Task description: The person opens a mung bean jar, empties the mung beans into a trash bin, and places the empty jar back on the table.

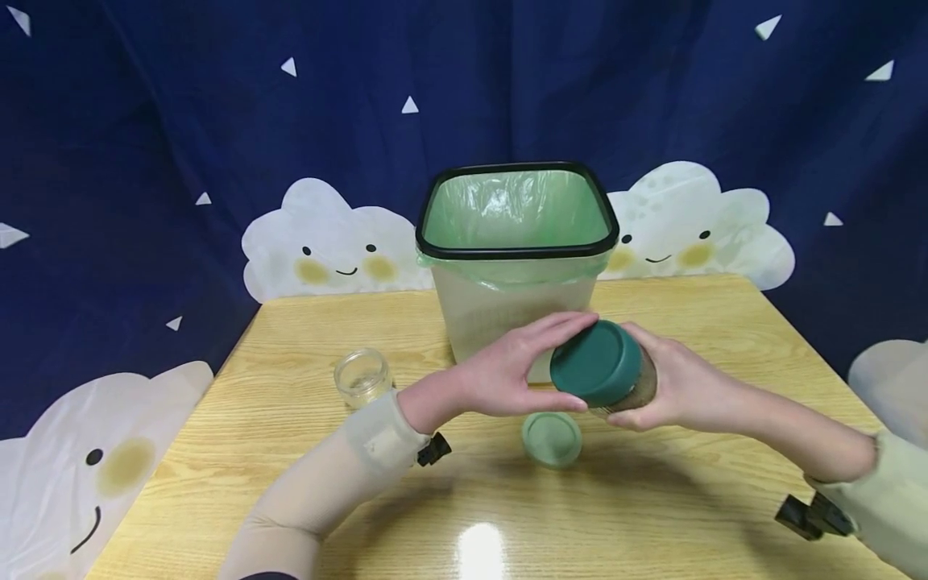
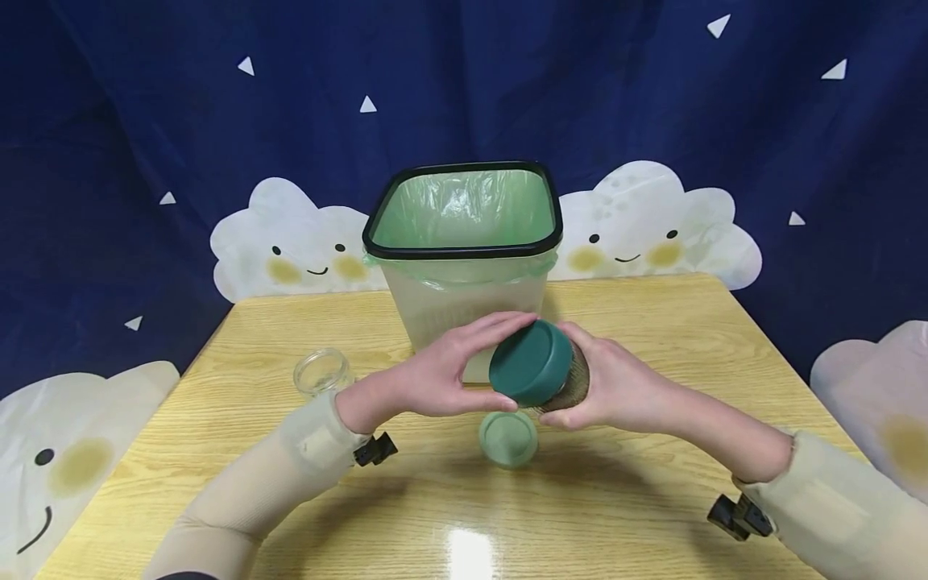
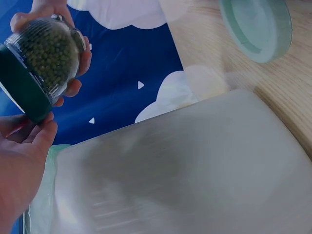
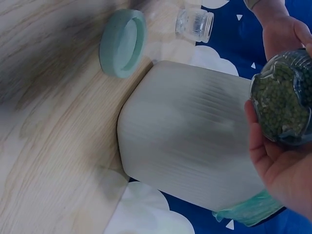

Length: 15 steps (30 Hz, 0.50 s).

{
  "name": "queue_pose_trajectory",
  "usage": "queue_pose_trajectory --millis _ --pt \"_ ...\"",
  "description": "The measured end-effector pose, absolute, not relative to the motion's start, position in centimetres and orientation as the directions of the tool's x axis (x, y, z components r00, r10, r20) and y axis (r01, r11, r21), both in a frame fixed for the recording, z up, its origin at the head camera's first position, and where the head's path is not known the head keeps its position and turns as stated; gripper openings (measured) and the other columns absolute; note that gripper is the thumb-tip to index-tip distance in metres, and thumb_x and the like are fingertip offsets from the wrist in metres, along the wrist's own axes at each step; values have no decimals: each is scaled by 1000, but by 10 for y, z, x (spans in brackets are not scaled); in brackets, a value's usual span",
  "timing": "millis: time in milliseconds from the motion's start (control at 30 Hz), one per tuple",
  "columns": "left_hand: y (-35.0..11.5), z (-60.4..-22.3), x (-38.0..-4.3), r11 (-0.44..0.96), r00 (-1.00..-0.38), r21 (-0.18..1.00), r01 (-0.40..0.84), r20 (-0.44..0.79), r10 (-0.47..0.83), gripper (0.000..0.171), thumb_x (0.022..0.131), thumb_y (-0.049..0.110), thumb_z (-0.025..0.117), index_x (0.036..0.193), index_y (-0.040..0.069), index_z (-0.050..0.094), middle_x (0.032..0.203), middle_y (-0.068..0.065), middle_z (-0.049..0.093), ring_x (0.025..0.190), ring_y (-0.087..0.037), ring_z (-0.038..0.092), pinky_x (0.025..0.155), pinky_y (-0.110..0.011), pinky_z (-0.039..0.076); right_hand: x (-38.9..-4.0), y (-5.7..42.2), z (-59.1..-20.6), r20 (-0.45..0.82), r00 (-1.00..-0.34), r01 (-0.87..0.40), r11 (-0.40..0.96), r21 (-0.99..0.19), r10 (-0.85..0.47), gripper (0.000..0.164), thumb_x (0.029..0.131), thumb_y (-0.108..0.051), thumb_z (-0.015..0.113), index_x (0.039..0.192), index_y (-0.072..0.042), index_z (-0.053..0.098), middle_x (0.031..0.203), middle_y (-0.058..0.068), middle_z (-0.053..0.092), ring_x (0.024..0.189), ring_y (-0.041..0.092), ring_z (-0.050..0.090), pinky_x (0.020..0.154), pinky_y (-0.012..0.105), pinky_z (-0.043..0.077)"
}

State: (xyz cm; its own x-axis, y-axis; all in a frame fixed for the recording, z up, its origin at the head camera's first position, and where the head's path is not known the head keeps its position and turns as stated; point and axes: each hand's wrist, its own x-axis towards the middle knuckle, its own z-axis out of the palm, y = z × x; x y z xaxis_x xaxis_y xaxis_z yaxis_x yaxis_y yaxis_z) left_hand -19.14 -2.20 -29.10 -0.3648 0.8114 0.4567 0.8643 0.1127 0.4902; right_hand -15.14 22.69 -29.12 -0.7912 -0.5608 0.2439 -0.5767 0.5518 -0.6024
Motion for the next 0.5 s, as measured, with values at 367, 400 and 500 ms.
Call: queue_pose_trajectory --millis 367,400,500 --pt "-18 -288 -188 252 -499 509 823 436 749 83 82 33 79 148 5 37 143 -8 43 126 -10 44 104 -19 33 -154 222 -290 276 -812 -565 573 -594 -515 84 64 -23 92 132 -3 46 111 7 63 95 21 61 76 35 52" --pt "-18 -289 -188 262 -511 513 817 436 740 83 82 34 79 148 5 37 143 -7 44 126 -10 44 103 -19 33 -154 222 -290 277 -813 -565 578 -589 -512 84 64 -23 92 132 -3 46 111 7 63 96 20 61 76 35 52" --pt "-18 -289 -186 265 -528 528 807 444 724 85 80 34 81 148 6 38 143 -6 45 125 -9 45 103 -19 34 -154 224 -290 285 -814 -567 587 -577 -506 84 63 -23 93 131 -4 46 111 4 63 96 18 61 76 35 52"
